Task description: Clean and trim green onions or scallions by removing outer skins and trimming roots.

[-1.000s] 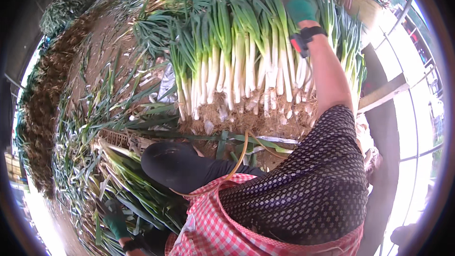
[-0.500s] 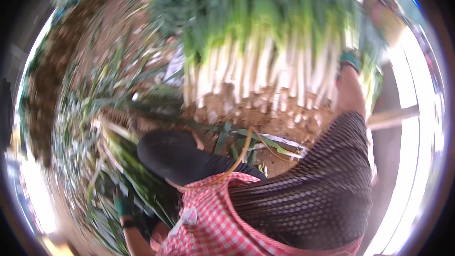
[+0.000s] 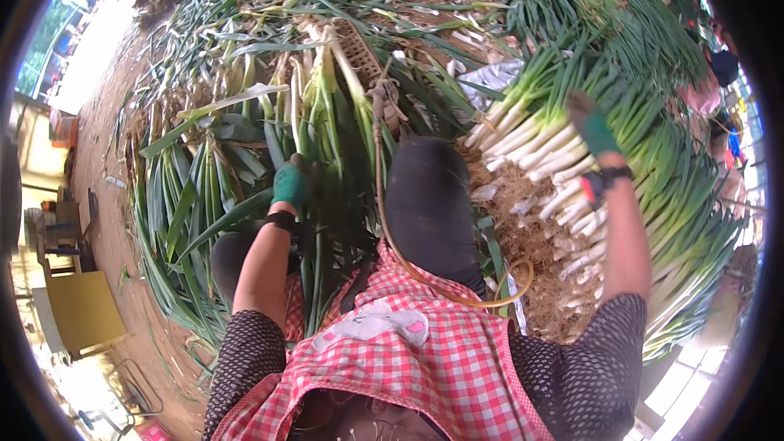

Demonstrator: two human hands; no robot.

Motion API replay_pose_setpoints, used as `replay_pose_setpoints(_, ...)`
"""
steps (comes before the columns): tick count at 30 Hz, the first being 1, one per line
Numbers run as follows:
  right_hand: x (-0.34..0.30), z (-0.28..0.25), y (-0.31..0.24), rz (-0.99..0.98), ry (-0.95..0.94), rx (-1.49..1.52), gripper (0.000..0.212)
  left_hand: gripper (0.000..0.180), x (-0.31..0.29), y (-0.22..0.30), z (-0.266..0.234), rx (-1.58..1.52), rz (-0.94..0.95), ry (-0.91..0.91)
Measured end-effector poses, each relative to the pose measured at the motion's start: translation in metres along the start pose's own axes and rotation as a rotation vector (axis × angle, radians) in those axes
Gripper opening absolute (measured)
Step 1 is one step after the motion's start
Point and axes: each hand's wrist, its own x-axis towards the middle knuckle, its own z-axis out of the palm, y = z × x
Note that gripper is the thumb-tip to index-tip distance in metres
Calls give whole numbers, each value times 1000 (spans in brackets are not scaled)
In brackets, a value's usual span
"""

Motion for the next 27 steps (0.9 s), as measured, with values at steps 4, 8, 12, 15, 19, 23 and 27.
replay_pose_setpoints(4,53,233,-202,-297,-474,-53,35,46,10,6,11,-91,-151,55)
replay_pose_setpoints(8,106,367,-230,-186,-464,-348,41,38,35,-15,31,-389,-114,-8)
replay_pose_setpoints(12,135,413,-177,46,-287,-499,47,24,52,-29,-24,-1395,-173,-74)
replay_pose_setpoints(15,138,426,-164,87,-310,-777,59,26,65,-38,-68,-1362,-75,79)
replay_pose_setpoints(19,146,434,-169,80,-338,-809,44,29,81,-51,-84,-1453,-223,-40)
replay_pose_setpoints(23,158,459,-169,65,-387,-469,46,35,83,-63,-102,-1690,-305,-181)
replay_pose_setpoints(27,195,460,-131,71,-386,-51,65,22,91,-43,-100,-1158,145,17)
